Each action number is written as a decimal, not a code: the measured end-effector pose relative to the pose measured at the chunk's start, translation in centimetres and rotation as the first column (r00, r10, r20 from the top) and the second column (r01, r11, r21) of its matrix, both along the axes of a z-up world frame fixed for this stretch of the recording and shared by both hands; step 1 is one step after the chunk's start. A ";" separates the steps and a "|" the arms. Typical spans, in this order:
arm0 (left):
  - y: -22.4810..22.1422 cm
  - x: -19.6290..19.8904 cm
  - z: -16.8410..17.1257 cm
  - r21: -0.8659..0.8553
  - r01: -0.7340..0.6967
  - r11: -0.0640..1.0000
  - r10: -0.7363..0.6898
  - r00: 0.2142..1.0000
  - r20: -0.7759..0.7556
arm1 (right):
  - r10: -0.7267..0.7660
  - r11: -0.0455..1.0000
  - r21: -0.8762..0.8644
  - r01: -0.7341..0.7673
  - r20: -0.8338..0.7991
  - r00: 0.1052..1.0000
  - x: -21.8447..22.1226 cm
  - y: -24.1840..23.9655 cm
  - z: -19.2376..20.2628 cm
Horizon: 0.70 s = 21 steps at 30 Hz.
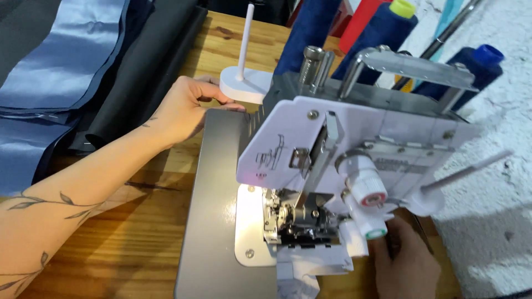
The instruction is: A person performs maintenance on a serger sewing machine by cleaning it with a small brush and threading it, then tests it by sewing fabric.
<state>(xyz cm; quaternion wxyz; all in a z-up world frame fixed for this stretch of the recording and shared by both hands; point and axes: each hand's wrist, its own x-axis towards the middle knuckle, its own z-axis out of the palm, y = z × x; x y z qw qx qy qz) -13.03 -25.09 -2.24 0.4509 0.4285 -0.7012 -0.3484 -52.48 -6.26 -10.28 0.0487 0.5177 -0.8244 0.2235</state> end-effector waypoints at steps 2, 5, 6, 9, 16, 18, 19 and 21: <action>0.5 0.0 0.4 0.040 -0.040 0.998 0.039 0.999 0.022 | -0.104 0.960 0.265 0.091 0.038 0.994 0.7 -0.4 2.4; 0.6 0.0 0.4 0.038 -0.109 0.993 0.105 0.989 0.105 | -0.002 0.970 0.244 0.019 -0.070 0.998 1.5 -0.2 2.8; 0.8 0.1 0.1 0.046 -0.108 0.993 0.103 0.989 0.110 | -0.002 0.967 0.253 0.019 -0.067 0.998 1.4 0.0 2.6; 0.6 0.3 -0.2 -0.014 -0.094 0.995 0.095 0.986 0.139 | 0.016 0.956 0.294 0.005 -0.067 0.998 1.3 0.3 2.3; 0.1 0.7 -1.0 -0.117 -0.048 0.992 0.065 0.986 0.154 | 0.214 0.969 0.140 -0.204 -0.057 0.975 1.7 0.5 0.8; 0.1 0.8 -1.3 -0.135 -0.029 0.990 0.049 0.988 0.147 | 0.218 0.973 0.099 -0.210 -0.070 0.973 1.9 0.5 0.9; 0.1 0.7 -1.3 -0.153 -0.025 0.988 0.048 0.988 0.147 | 0.227 0.972 0.065 -0.225 -0.014 0.974 1.9 0.5 1.0; 0.1 0.6 -1.4 -0.168 -0.020 0.986 0.046 0.988 0.148 | 0.235 0.971 0.032 -0.236 0.043 0.971 1.8 0.6 1.1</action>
